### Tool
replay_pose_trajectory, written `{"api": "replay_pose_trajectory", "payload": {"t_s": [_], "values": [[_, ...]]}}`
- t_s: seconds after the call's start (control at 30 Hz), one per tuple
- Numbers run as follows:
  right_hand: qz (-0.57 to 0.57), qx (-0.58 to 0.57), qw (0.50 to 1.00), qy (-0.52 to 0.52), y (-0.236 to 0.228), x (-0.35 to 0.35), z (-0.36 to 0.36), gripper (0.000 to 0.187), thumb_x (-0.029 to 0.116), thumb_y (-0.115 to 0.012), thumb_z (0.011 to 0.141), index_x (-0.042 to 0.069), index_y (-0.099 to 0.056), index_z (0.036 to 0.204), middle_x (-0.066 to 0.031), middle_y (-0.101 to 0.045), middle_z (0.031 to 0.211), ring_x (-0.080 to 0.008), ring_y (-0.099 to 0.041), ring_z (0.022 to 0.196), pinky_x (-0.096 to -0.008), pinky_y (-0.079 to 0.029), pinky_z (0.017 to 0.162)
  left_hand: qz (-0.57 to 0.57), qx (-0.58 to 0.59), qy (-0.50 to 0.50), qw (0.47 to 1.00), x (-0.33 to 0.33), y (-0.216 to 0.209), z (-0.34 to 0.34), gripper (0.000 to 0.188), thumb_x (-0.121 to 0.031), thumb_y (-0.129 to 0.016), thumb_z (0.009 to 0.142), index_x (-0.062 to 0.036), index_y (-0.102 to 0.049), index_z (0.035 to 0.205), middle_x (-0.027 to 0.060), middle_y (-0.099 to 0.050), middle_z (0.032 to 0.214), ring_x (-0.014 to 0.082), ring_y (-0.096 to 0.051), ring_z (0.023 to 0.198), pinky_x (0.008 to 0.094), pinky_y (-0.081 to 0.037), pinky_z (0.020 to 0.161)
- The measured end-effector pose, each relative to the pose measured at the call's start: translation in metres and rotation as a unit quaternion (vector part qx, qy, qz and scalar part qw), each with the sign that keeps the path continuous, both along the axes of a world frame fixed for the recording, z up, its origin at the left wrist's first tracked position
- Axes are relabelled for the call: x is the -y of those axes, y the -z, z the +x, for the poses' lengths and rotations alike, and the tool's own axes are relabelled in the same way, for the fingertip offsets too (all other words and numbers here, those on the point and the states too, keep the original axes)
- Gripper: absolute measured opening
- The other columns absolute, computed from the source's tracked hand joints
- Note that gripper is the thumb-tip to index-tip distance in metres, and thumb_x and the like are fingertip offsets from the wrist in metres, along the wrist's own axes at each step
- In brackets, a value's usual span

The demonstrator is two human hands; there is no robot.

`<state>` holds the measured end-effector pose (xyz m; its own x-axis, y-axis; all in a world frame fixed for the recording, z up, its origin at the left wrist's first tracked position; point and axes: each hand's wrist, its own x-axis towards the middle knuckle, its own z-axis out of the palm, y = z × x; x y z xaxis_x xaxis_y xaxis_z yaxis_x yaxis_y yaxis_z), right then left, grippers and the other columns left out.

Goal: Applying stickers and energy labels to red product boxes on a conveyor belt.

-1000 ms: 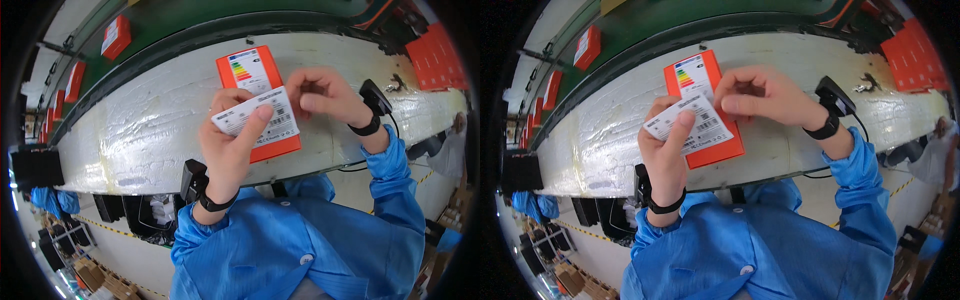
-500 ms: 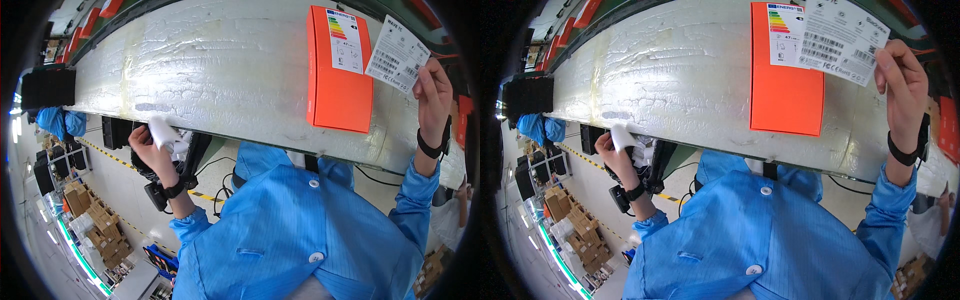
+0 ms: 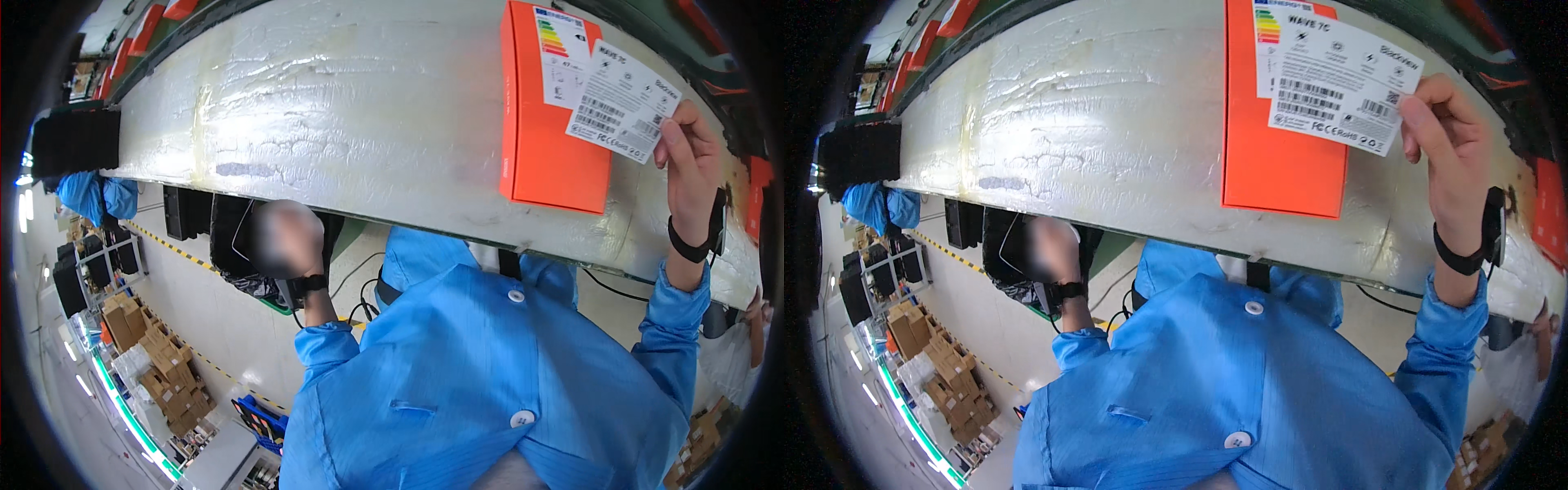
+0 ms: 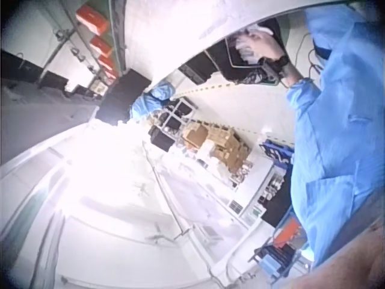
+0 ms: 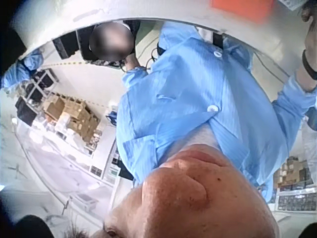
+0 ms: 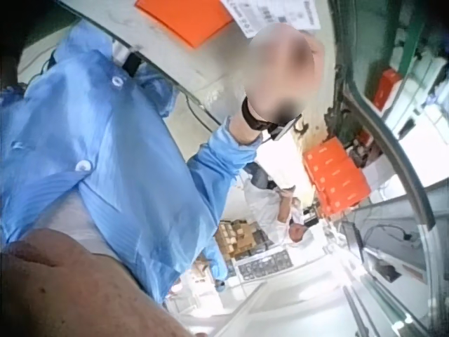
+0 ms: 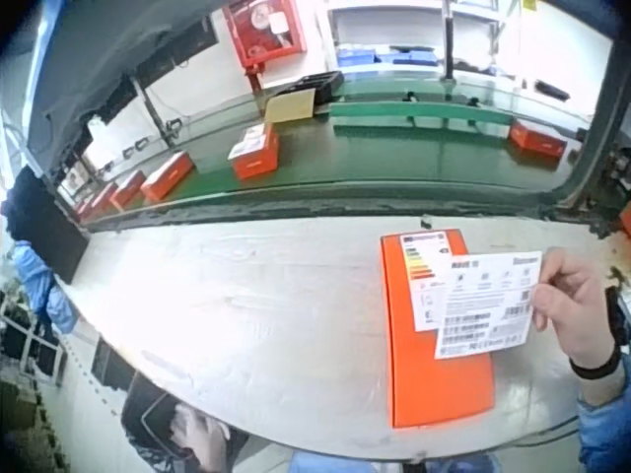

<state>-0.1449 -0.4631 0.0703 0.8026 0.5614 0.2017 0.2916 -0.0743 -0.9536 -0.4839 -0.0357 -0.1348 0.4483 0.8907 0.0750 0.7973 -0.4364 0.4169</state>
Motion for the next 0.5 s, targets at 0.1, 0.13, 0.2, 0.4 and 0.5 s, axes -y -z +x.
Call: {"api": "replay_pose_trajectory", "payload": {"t_s": [0.1,0.13,0.2,0.4,0.5], "values": [[-0.016,-0.004,1.000,0.004,0.003,0.002,0.002,0.013,0.017,-0.060,0.102,0.006,-0.062,0.096,0.0041,-0.055,0.074,-0.0025,-0.049,0.066,-0.0197,-0.035,0.059,-0.070,-0.020,-0.004,0.997,-0.023,0.022,-0.022,0.026,-0.017,-0.058,0.091,0.0058,-0.069,0.096,0.0282,-0.070,0.081,0.0461,-0.070,0.080,0.0492,-0.052,0.069],[-0.020,-0.008,1.000,0.011,0.004,0.003,0.003,0.013,0.017,-0.060,0.103,0.006,-0.062,0.096,0.0041,-0.055,0.073,-0.0023,-0.048,0.066,-0.0196,-0.035,0.059,-0.057,0.085,0.025,0.994,-0.018,0.023,-0.027,0.029,-0.020,-0.059,0.090,0.0069,-0.069,0.096,0.0295,-0.068,0.079,0.0458,-0.070,0.078,0.0495,-0.051,0.066],[-0.023,-0.004,1.000,0.009,0.004,0.006,0.006,0.014,0.018,-0.060,0.103,0.006,-0.062,0.097,0.0042,-0.054,0.073,-0.0019,-0.048,0.066,-0.0195,-0.035,0.059,-0.088,-0.014,0.027,0.996,-0.013,0.015,-0.026,0.032,-0.022,-0.062,0.090,0.0027,-0.068,0.109,0.0258,-0.070,0.081,0.0417,-0.070,0.078,0.0461,-0.052,0.067],[-0.020,-0.007,1.000,0.006,0.010,0.011,0.016,0.014,0.018,-0.060,0.104,0.007,-0.061,0.097,0.0044,-0.054,0.073,-0.0016,-0.047,0.065,-0.0191,-0.034,0.060,0.139,-0.092,0.210,0.963,0.027,0.003,-0.001,0.031,-0.031,-0.064,0.098,-0.0033,-0.056,0.110,0.0171,-0.066,0.084,0.0386,-0.067,0.081,0.0483,-0.054,0.068],[-0.025,-0.016,1.000,0.011,0.012,0.011,0.016,0.014,0.019,-0.059,0.104,0.007,-0.061,0.097,0.0046,-0.054,0.073,-0.0016,-0.047,0.066,-0.0191,-0.033,0.060,0.137,-0.084,0.196,0.967,0.030,0.003,0.004,0.028,-0.029,-0.062,0.099,-0.0035,-0.056,0.106,0.0161,-0.067,0.083,0.0385,-0.067,0.078,0.0480,-0.054,0.068]]}}
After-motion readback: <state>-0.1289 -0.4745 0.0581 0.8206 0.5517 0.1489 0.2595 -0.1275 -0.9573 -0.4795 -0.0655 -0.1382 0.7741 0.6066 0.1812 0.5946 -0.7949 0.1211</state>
